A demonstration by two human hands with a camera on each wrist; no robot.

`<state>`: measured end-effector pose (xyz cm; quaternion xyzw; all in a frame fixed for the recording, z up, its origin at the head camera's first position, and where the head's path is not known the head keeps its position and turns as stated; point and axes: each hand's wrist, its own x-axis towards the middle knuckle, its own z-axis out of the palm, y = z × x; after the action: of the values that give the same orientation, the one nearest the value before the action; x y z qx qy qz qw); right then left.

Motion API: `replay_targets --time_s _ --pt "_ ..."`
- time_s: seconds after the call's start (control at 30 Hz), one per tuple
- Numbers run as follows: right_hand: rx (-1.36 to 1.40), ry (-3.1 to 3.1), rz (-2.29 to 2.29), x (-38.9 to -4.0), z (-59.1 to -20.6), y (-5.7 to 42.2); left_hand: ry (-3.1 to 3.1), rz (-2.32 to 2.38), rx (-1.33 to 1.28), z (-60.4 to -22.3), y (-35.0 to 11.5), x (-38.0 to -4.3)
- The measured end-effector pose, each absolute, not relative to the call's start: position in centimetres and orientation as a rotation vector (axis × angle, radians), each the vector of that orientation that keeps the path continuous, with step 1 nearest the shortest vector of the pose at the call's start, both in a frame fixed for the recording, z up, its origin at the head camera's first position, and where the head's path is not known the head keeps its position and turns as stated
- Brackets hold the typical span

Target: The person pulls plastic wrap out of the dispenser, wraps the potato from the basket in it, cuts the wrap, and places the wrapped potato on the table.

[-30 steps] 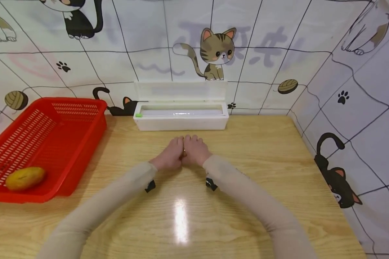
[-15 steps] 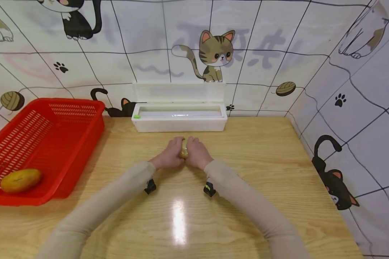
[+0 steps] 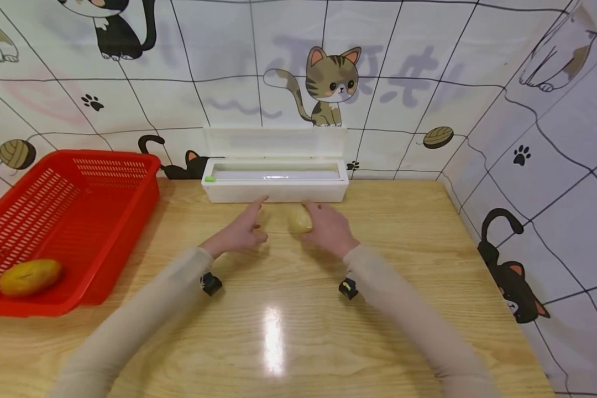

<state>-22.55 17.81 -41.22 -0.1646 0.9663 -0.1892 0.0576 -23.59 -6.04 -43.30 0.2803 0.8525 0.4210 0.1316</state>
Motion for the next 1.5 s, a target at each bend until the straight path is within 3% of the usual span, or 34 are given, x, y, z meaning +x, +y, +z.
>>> replay_targets --time_s 0.3,0.53,1.5 --pt "0.032 2.976 -0.421 -24.3 -41.1 28.7 2.6 1.057 0.652 -42.7 -10.4 -23.6" --pt "0.242 2.971 -0.388 -24.7 -42.0 34.8 2.675 1.062 0.644 -42.1 -12.3 -23.8" --pt "0.404 2.94 -0.435 -25.2 -43.0 34.0 2.733 1.062 0.674 -41.8 -12.4 -24.4"
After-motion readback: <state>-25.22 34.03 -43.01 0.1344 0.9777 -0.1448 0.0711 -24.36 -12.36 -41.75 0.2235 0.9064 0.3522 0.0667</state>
